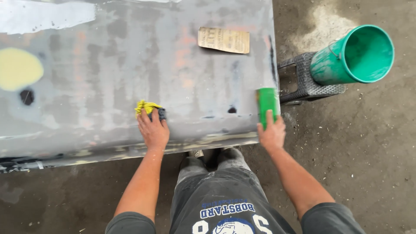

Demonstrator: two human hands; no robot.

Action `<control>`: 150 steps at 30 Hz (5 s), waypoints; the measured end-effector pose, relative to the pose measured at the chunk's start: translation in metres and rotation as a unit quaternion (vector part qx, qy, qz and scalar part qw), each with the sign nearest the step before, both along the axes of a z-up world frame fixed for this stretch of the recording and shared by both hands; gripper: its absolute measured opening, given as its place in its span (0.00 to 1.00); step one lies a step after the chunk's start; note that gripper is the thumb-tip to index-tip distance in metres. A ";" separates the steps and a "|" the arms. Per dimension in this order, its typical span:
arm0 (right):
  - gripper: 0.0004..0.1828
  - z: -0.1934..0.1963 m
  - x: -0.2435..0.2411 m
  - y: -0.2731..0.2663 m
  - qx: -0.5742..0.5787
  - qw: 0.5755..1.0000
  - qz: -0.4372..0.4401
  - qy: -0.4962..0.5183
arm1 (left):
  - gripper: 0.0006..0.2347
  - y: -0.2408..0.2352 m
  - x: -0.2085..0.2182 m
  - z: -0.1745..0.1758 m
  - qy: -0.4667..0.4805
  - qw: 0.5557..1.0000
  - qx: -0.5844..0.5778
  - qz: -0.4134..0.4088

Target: The person sands a large, white car door using a green sanding block and a yellow cloth. They repeatedly wipe the surface, dip the sanding block and cloth into a green bucket of water, and continue sanding different sections of the door, including the edges and the area around the handle.

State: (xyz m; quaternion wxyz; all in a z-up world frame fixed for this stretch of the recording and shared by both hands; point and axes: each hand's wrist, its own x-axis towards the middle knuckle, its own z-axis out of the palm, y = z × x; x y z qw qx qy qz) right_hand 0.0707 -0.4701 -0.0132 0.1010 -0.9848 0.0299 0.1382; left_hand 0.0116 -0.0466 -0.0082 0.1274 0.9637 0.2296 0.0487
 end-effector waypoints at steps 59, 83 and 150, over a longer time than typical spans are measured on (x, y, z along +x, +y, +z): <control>0.35 -0.047 0.132 -0.273 0.320 0.946 0.051 0.005 | 0.29 -0.405 0.296 -0.045 0.078 0.979 -0.032 -0.188; 0.33 -0.033 0.210 -0.381 0.501 0.850 -0.132 0.089 | 0.20 -0.353 0.149 -0.050 0.025 0.995 0.054 0.084; 0.25 -0.084 0.370 -0.641 0.642 0.498 -0.457 0.361 | 0.09 -0.853 0.454 -0.037 -0.082 0.836 -0.540 -0.042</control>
